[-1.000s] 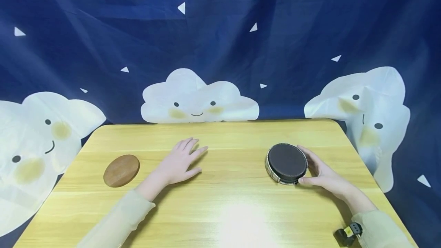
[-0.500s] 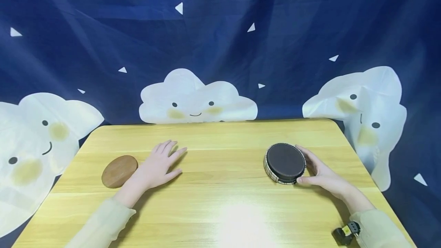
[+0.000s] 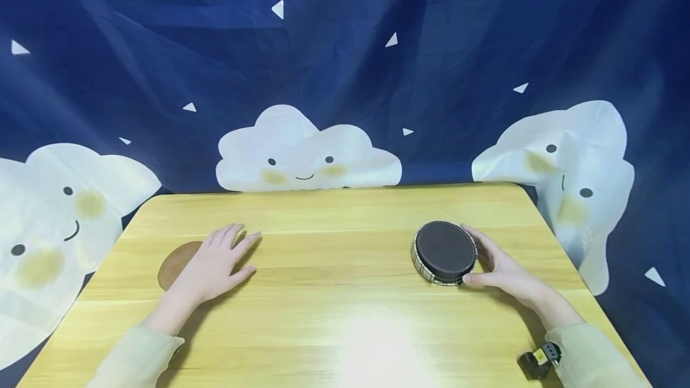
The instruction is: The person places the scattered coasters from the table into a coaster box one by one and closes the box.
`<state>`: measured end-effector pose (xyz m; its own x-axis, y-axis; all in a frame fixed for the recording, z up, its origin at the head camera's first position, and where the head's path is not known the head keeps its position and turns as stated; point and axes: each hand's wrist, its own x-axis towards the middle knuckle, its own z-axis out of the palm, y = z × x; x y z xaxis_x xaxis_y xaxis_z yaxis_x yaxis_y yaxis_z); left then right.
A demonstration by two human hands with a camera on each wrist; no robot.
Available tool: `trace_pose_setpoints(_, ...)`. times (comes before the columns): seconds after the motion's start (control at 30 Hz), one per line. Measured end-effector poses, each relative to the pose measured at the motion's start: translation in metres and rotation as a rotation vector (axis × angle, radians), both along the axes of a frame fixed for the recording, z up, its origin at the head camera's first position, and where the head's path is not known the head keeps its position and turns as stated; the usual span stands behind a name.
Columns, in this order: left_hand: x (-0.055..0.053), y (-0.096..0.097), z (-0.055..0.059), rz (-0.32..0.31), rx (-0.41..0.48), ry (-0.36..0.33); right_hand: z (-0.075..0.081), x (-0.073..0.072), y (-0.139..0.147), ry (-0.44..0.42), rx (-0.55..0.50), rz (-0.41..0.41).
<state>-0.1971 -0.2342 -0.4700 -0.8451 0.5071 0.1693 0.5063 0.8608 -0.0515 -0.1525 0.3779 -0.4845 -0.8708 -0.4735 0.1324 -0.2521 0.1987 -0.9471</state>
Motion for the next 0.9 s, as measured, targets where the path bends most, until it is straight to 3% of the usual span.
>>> trace_pose_setpoints(0.6,0.013,-0.052,0.0,0.104,0.005,0.009,-0.001,-0.001,0.0,0.008,-0.007,0.004)
trace_pose_setpoints(0.9,0.013,-0.079,-0.002,0.174,0.057,-0.078,0.002,0.0,-0.001,0.0,-0.005,0.0)
